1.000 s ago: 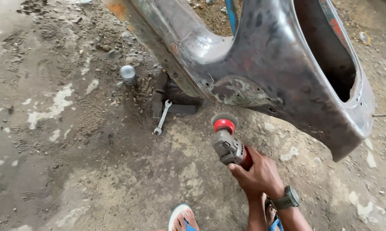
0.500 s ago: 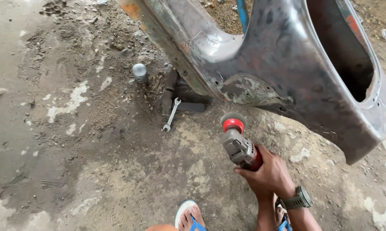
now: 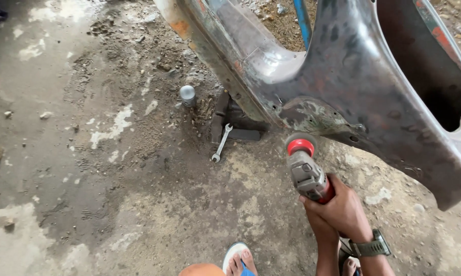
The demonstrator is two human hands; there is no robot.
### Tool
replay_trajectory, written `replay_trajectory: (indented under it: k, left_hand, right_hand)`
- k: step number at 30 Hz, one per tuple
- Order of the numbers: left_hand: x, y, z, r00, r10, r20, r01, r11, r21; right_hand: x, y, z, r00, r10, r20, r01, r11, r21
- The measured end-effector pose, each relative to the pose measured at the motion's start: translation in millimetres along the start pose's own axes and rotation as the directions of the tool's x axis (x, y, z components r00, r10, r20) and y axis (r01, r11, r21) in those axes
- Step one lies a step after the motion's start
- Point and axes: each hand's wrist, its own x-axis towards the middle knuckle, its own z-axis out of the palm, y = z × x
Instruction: Using a handheld angle grinder to smooth and prepare the surface of a motorcycle frame.
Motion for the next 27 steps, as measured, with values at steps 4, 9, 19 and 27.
replay_trajectory:
  k: [4,9,19,27]
  left_hand:
    - [31,16,14,1.0,0.019,-0.015,-0.019,1.0,0.005]
    - [83,46,44,0.997,0.064,-0.034,-0.064,0.998,0.012]
    - [125,120,120,0.978,0.156,-0.136,-0.149,0.987,0.059]
    - [137,163,171,0.858,0.294,-0.421,-0.174,0.938,0.3]
  right_hand:
    - [-8,-14,-13,0.998,-0.005,-0.058,0.013,0.99,0.138]
    - [-3,-20,-18,0.998,-0.026,-0.061,0.034,0.99,0.134]
    - [-2,-39,-18,0.997,-0.071,0.026,0.056,0.924,0.378]
    - [14,-103,-60,0.975,-0.215,0.048,0.182,0.91,0.373]
